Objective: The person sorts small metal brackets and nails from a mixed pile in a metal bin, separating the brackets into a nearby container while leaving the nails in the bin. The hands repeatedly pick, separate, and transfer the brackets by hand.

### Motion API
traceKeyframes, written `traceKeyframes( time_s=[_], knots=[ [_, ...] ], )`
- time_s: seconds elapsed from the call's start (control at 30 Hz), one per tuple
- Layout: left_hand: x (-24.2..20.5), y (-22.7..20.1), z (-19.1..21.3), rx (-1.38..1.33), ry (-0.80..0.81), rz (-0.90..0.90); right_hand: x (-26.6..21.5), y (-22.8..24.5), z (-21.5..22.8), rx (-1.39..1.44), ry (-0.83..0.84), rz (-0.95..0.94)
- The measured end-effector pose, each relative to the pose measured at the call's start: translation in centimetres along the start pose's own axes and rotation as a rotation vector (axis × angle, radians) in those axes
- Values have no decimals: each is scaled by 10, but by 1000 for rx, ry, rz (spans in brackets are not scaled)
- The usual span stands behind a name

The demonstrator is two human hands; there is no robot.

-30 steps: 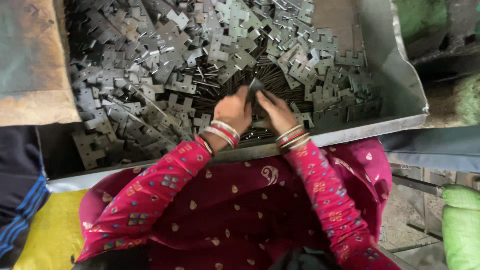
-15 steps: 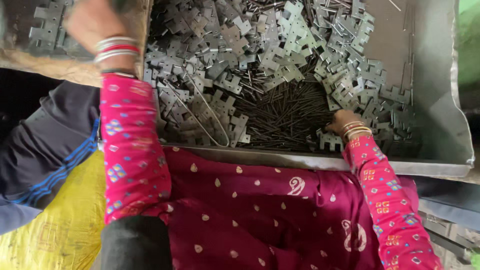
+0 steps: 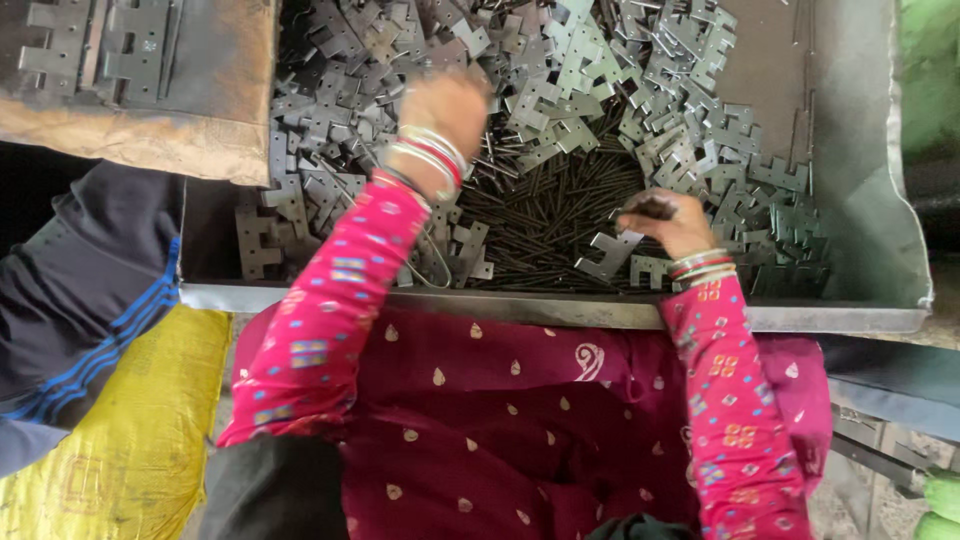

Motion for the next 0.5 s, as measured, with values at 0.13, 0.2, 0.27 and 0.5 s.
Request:
traceKeyframes(
  time_s=[0.13, 0.2, 0.27, 0.5],
  knots=[
    [-8, -49, -73, 16, -31, -23, -25, 5, 19, 977, -325, 11],
    [-8, -49, -104, 119, -181, -44, -32, 8, 32, 1403, -490, 54],
    [-7, -48, -122, 181, -275, -54, -34, 19, 36, 1414, -435, 113],
    [-7, -51, -66, -247, -83, -103, -15, 37, -19, 130, -234, -261]
  ],
)
Point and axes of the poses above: each hand's wrist, its own x-axis towards the middle knuckle, its own z-axis out of the back of the hand, y = z × x, the point moved 2 cm from there along x, towards the middle knuckle, and after that the axes turned 7 degrees about -y, right-handed, at the moved point
